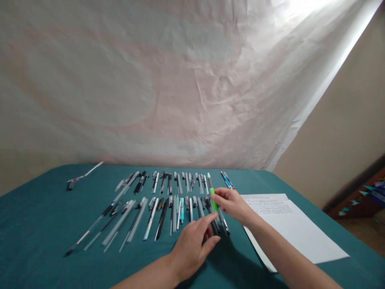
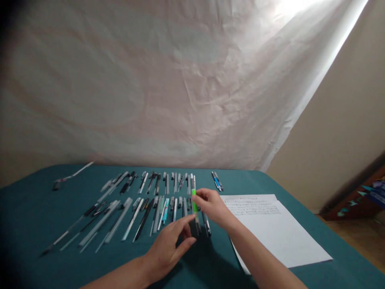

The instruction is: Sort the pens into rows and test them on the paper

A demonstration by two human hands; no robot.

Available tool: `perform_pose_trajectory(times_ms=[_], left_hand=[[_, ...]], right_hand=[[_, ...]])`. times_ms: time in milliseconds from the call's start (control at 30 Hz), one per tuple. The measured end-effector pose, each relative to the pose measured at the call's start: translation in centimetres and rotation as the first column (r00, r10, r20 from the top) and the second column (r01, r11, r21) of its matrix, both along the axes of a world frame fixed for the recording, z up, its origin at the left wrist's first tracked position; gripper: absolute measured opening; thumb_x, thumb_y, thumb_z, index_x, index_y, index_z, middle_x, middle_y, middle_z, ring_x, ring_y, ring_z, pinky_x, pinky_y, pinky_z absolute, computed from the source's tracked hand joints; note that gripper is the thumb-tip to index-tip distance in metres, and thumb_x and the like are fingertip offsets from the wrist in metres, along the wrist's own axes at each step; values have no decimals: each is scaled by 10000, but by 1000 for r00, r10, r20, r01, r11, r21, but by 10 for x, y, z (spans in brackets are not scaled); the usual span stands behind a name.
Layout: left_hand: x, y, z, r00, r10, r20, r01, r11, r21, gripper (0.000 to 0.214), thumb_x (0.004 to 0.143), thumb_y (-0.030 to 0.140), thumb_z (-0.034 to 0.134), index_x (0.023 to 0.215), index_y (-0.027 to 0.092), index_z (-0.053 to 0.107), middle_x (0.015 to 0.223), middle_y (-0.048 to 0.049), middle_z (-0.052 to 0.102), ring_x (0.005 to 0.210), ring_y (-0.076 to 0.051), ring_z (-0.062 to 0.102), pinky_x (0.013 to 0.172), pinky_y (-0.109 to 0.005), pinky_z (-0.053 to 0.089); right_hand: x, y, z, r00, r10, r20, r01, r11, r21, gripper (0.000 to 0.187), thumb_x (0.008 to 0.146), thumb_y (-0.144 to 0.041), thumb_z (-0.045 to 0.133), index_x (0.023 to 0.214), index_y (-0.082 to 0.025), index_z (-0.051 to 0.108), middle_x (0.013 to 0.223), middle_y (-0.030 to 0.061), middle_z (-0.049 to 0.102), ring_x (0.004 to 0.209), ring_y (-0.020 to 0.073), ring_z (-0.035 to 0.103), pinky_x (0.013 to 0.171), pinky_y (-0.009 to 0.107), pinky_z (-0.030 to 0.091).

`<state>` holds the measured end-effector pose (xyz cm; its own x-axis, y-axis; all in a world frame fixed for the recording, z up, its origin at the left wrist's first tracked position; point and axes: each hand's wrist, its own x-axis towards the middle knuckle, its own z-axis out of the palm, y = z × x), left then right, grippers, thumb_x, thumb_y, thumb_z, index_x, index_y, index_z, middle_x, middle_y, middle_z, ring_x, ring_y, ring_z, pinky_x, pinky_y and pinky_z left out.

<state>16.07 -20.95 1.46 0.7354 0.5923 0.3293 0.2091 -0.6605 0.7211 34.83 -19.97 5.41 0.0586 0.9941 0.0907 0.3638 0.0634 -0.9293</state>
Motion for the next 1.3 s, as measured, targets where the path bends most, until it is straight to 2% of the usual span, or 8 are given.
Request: perform_pose_trajectory(times_ms=[100,133,267,433,733,1000,1133,1300], left_hand=[[-2,0,1,1000,29,6,-29,1000,-4,377,848,356,425,1207,247,387,865,-11,584,790,-150,523,758,-287,409],[-3,0,2,999,36,8,-36,999,-8,345,852,354,414,1177,238,414,864,-14,584,795,-150,526,758,-285,410],[-5,0,4,999,45,0,-45,999,-8,268,858,328,399,1095,225,469,872,-18,587,797,-147,530,760,-282,410],[-5,0,6,999,41,-6,-41,999,20,210,860,264,383,1025,208,501,881,-26,585,809,-149,527,766,-274,404],[-4,0,9,999,41,-4,-41,998,41,185,844,221,397,988,197,511,865,-28,583,794,-147,526,753,-270,404],[-4,0,10,999,45,11,-46,999,27,191,835,222,405,983,195,522,837,-30,579,767,-144,530,737,-265,416],[-4,2,10,999,43,17,-43,999,-5,206,835,228,404,1005,196,516,851,-33,582,779,-143,534,743,-264,421],[-2,2,11,999,50,21,-49,998,-42,203,837,226,403,1001,196,517,877,-38,583,798,-142,539,762,-264,422]], right_hand=[[51,32,-6,914,-335,229,330,942,61,416,757,-479,475,898,-121,633,601,-9,544,486,84,428,452,191,333],[69,42,-10,887,-380,264,380,924,53,429,758,-472,467,902,-108,642,578,-2,546,479,92,432,447,198,326],[126,71,-29,814,-448,370,488,873,-15,367,745,-376,511,843,-65,677,461,10,531,426,110,451,438,218,319],[149,87,-53,772,-436,462,536,837,-107,287,774,-296,517,857,-71,676,433,6,546,412,117,485,435,222,338],[159,100,-70,715,-386,583,542,832,-115,236,845,-329,499,918,-120,583,874,30,612,738,133,588,671,303,486],[153,87,-54,650,-438,621,534,845,37,227,807,-255,493,840,-90,645,824,110,656,791,192,600,687,267,417],[128,63,-37,651,-442,617,464,875,137,273,803,-281,431,905,-132,635,877,101,659,837,202,586,703,261,385],[73,15,-40,758,-197,621,196,978,71,233,758,-348,494,839,-171,623,718,24,635,653,159,572,610,245,384]])
